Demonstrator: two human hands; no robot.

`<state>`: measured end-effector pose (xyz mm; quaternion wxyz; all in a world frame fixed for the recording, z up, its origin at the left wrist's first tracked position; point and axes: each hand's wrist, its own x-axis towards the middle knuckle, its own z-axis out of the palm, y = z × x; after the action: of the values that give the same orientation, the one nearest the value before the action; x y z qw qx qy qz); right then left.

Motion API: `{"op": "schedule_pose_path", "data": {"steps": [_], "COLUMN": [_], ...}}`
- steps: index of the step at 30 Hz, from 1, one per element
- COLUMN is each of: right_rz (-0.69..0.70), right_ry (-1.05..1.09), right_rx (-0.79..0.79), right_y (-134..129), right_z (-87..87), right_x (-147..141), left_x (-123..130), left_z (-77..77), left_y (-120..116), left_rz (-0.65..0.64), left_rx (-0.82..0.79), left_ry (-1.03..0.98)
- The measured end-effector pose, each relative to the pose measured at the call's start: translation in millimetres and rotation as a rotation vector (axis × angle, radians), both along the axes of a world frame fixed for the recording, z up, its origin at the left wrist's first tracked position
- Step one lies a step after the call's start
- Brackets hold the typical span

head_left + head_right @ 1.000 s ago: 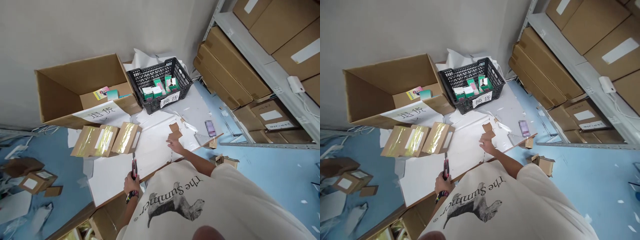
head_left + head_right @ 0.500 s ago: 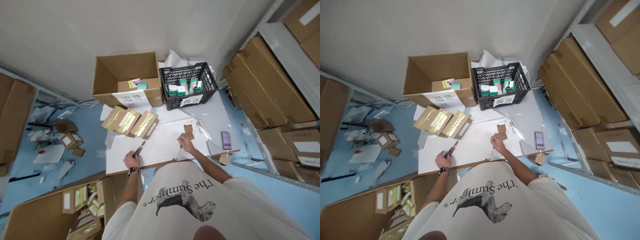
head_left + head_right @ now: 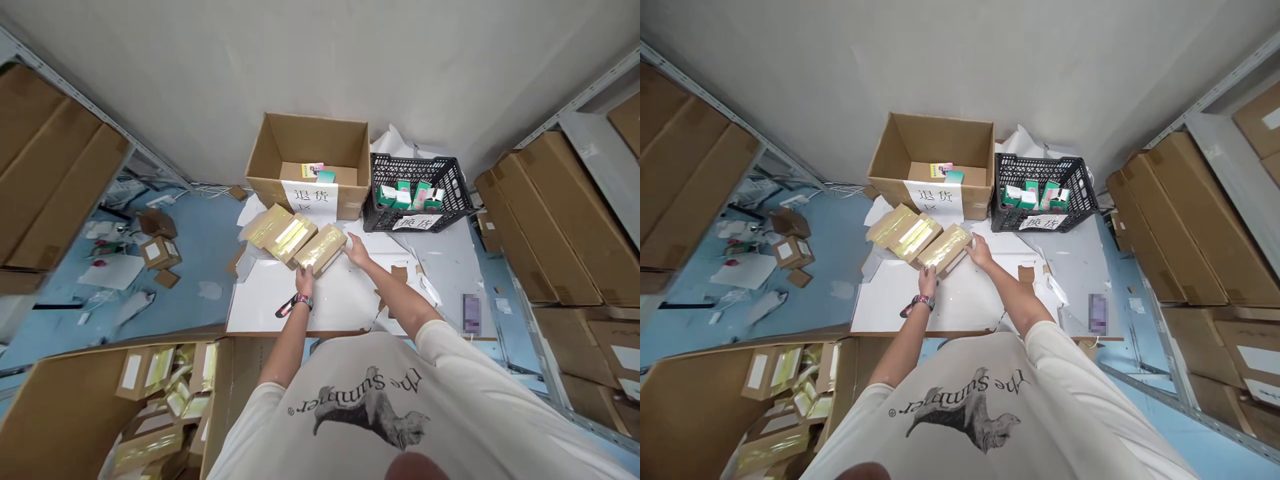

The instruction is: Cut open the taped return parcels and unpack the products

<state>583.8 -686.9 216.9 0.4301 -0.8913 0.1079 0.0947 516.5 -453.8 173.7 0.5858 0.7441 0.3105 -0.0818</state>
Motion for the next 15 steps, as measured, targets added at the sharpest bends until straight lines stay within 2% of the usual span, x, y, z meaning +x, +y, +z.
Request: {"op": "schedule_pose_path", "data": {"steps": [3,6,8,11,15], "right_rz": [-0.045,-0.102,-0.143,-0.193,-0.326], "right_ry": [0.121,0.117,0.017,-0.12,-0.025], "right_rx": [0.066,0.103,0.107,0.119,0.093], "right_y": [13,9,-5,-32,-63], "right_z": [2.3,2.3,2.6,3.8,1.4], "right_x": [21,8,-19,-76,-152], "left_x": [-3,-11,-18,-34,-61], "left_z": [1.3,6.8,12.6,22.7,29.3], "left_y": [0,-1,-4,-14,-34], "left_rz": [-0.038,-0.075,-0.098,-0.168,-0.306], "left_rx": [0.002,0.004,-0.029,-0.095,-0.149], "left_ry": [-0.011,-0.033,-0.083,-0.184,-0.217]}}
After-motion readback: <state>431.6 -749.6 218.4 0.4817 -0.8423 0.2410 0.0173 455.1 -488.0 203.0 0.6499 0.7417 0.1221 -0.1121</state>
